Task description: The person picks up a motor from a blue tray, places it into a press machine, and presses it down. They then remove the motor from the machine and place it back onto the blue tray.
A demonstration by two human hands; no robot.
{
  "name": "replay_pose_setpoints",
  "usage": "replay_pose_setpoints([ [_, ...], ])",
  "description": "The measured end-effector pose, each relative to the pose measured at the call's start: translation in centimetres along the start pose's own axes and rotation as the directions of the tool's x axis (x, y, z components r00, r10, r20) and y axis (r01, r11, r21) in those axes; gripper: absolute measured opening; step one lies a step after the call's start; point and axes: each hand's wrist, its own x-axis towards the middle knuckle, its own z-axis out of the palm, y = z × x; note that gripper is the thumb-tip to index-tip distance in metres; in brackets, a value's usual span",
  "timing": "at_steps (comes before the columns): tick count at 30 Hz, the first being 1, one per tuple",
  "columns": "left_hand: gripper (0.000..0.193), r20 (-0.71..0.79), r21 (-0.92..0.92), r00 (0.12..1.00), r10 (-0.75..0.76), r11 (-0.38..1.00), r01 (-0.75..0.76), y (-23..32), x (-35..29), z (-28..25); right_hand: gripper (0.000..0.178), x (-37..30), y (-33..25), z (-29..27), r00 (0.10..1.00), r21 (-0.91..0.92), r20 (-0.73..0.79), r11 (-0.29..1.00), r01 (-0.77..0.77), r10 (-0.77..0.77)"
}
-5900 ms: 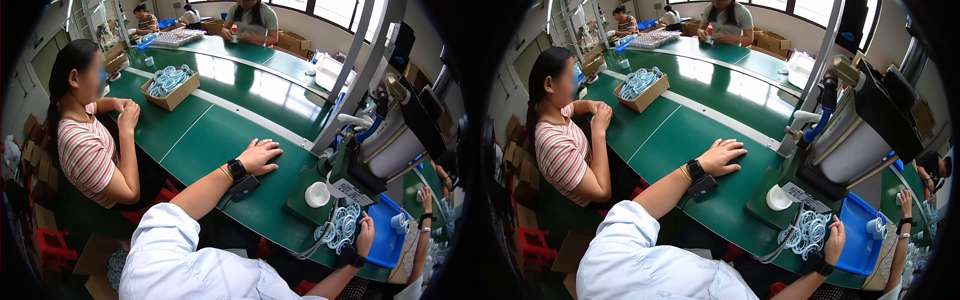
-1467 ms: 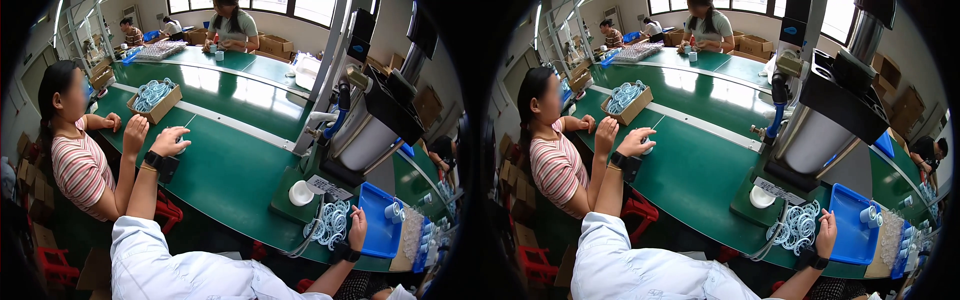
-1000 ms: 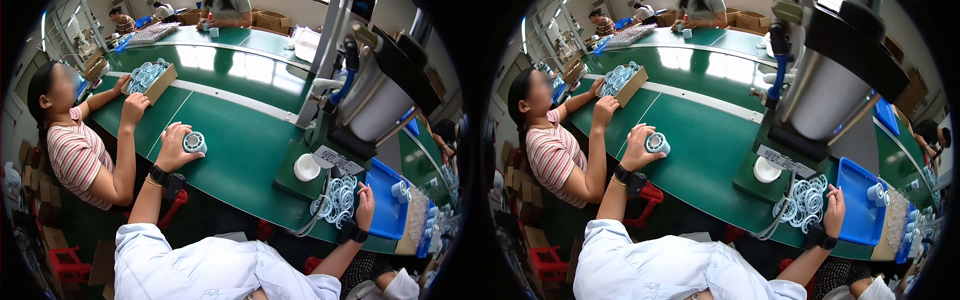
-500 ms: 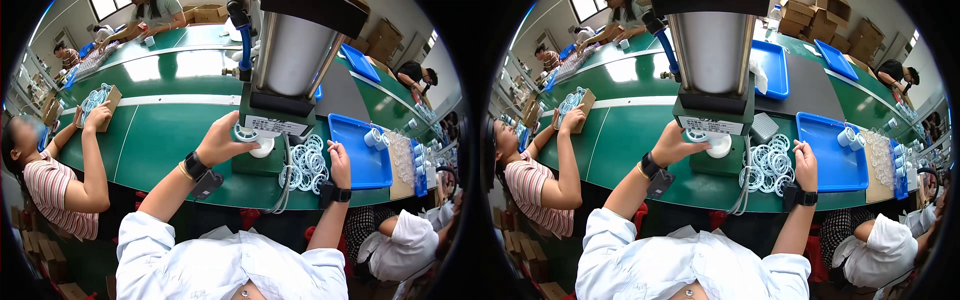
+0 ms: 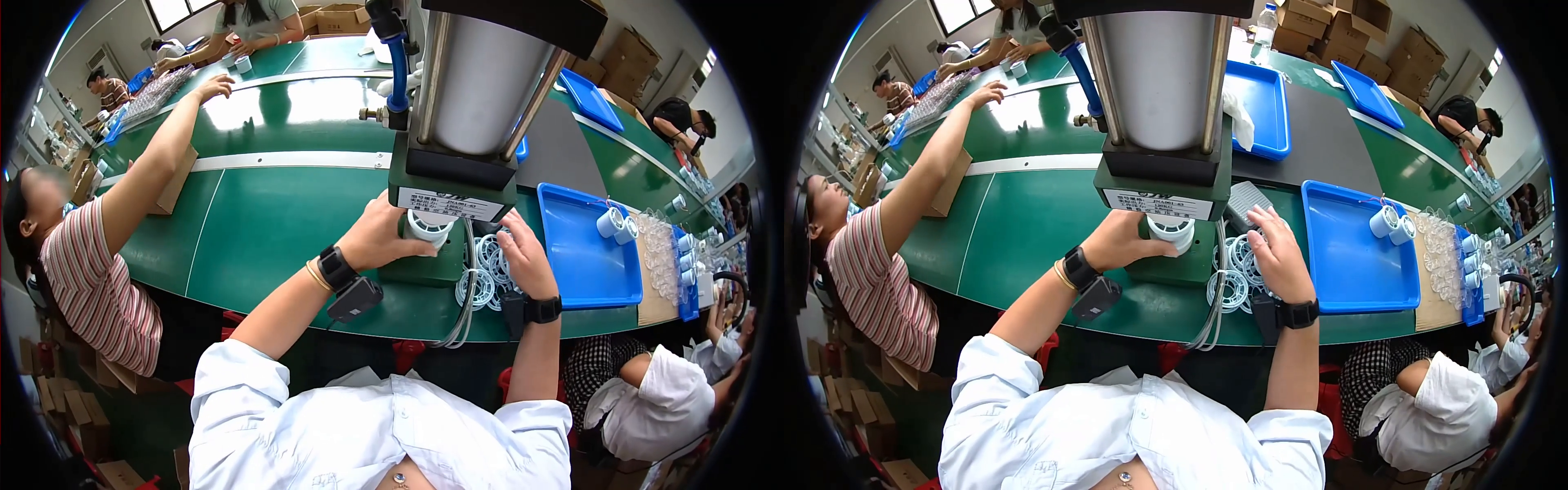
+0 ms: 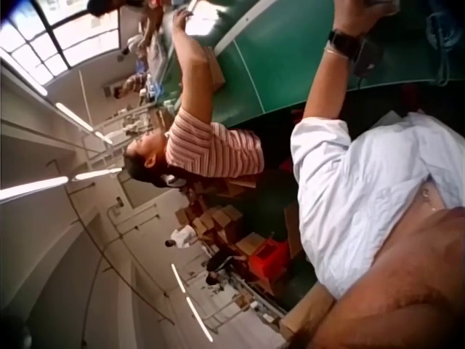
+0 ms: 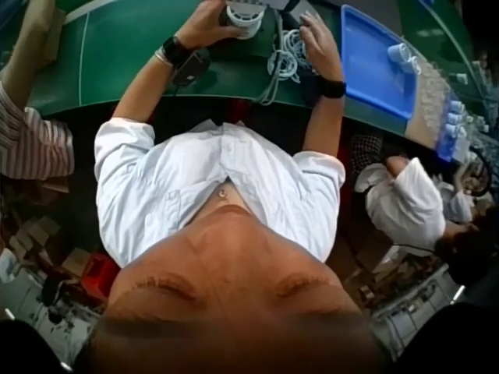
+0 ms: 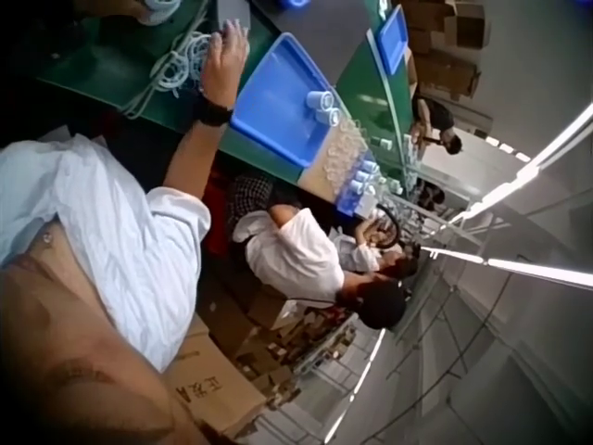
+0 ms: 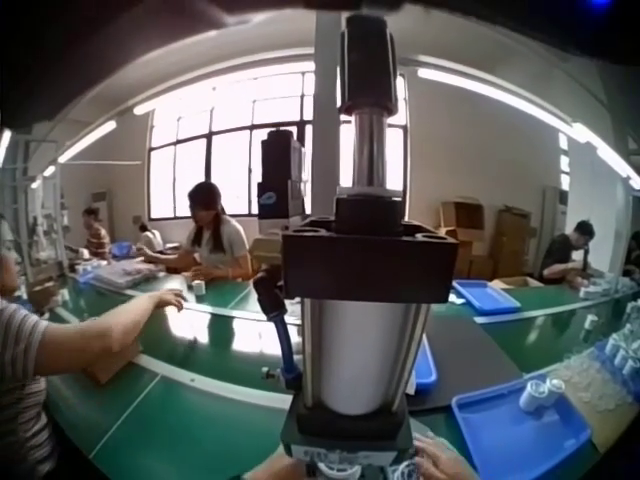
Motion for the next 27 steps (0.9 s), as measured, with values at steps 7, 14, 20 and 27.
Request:
replay_pose_setpoints([
  [7,0.066,0.010,0.366,0.985,-0.173,0.917,0.158,-7.7,-2.5,-7.4,0.040,0.9,-0.3,1.0,0.993,-0.313,0.108,0.950,-0.009,0.045],
  [14,0.061,-0.032,0.771,0.964,-0.264,0.607,0.192,-8.3,-3.5,-5.1,0.025,0.3,-0.8,1.9,0.990,-0.427,-0.024,0.897,0.113,-0.136],
  [20,0.059,-0.031,0.772,0.964,-0.262,0.606,0.190,-8.7,-3.8,-5.7,0.027,1.8,-4.0,1.6,0.991,-0.415,0.073,0.901,0.130,-0.109],
  [27,0.059,-0.006,0.752,0.976,-0.218,0.642,0.148,-8.3,-2.9,-5.1,0.037,3.6,-10.7,3.4,0.981,0.096,0.190,0.995,0.010,-0.029],
])
